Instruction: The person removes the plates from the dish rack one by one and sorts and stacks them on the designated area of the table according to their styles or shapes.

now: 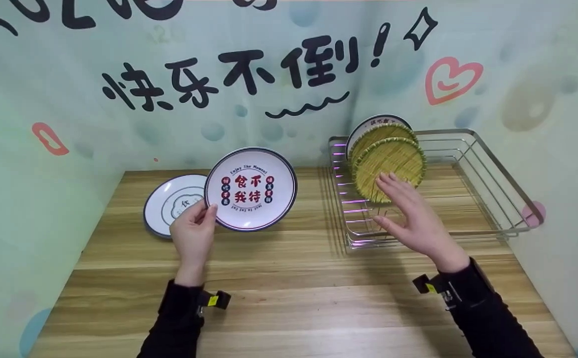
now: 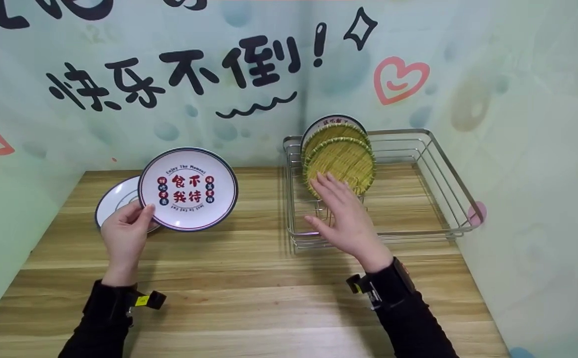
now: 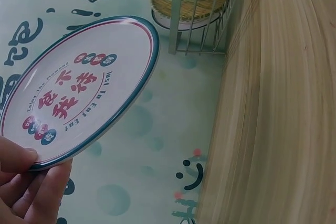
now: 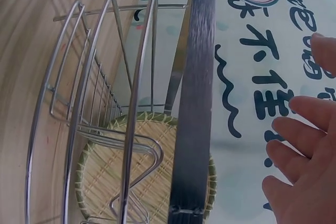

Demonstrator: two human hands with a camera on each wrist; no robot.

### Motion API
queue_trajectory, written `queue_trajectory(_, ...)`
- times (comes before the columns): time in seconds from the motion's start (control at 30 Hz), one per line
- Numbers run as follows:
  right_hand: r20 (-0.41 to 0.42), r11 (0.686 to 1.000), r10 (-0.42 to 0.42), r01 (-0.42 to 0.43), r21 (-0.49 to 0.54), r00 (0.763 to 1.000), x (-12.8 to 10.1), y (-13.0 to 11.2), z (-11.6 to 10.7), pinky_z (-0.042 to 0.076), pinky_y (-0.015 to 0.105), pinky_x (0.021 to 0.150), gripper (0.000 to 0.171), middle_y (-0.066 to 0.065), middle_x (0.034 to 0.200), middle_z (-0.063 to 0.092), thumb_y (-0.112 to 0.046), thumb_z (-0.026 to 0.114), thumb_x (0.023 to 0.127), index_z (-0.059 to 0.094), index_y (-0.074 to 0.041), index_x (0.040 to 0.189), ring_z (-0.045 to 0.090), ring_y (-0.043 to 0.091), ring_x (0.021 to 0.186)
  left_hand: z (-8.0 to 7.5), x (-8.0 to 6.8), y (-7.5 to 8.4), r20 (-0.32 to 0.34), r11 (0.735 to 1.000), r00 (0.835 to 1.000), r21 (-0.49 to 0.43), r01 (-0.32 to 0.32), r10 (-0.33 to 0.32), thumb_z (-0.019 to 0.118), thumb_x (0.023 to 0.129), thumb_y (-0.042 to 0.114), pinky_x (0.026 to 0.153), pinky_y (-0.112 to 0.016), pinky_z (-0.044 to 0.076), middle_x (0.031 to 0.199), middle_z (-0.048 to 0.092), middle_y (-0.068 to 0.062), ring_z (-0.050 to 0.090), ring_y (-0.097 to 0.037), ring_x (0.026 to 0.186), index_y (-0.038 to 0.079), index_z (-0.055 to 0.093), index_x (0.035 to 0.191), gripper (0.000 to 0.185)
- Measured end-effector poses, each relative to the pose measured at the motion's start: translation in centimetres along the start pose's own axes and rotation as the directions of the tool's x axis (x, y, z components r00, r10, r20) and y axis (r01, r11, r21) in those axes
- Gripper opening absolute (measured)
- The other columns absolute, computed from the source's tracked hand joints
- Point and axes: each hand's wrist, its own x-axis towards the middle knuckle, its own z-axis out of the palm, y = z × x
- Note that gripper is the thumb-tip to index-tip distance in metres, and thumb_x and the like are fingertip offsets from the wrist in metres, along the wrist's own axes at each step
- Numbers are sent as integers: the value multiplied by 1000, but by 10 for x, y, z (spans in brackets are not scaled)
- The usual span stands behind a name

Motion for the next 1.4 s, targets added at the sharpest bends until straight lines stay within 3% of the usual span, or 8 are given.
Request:
queue_trajectory(0.13,22,1000,16,-16,1,1000,-3,2,0,10,47,121,74,16,157,31,-24,73,89,38,-4,151,25,36,145,-4,1,-5,-3,1000,1000,-1,24,-24,74,84,-4,55,-15,53,84,73,-19,63,-11,59,-6,74,99,15)
queue_trajectory(0.53,64,999,40,-39,-31,997,-9,8,-4,10,45,121,76,20,156,31,-27,74,89,37,-2,151,25,38,145,-15,2,-20,-36,993,994,52,104,-102,73,85,-4,55,-12,52,88,72,-22,59,2,58,-7,74,99,14)
queue_trajectory(0.77,71,997,58,-55,-48,996,-12,12,-7,11,47,121,77,20,156,31,-25,76,88,37,0,150,26,39,144,-22,1,-27,-30,991,997,113,77,-74,72,87,-2,54,-10,48,83,72,-20,56,4,56,-7,74,94,9)
queue_trajectory(1.4,105,990,124,-116,-78,987,-15,23,-14,9,48,121,74,23,155,31,-28,71,91,36,1,149,25,42,143,-41,4,-46,-75,966,983,186,180,-169,70,88,1,51,-10,47,88,72,-22,54,6,53,-6,74,101,14)
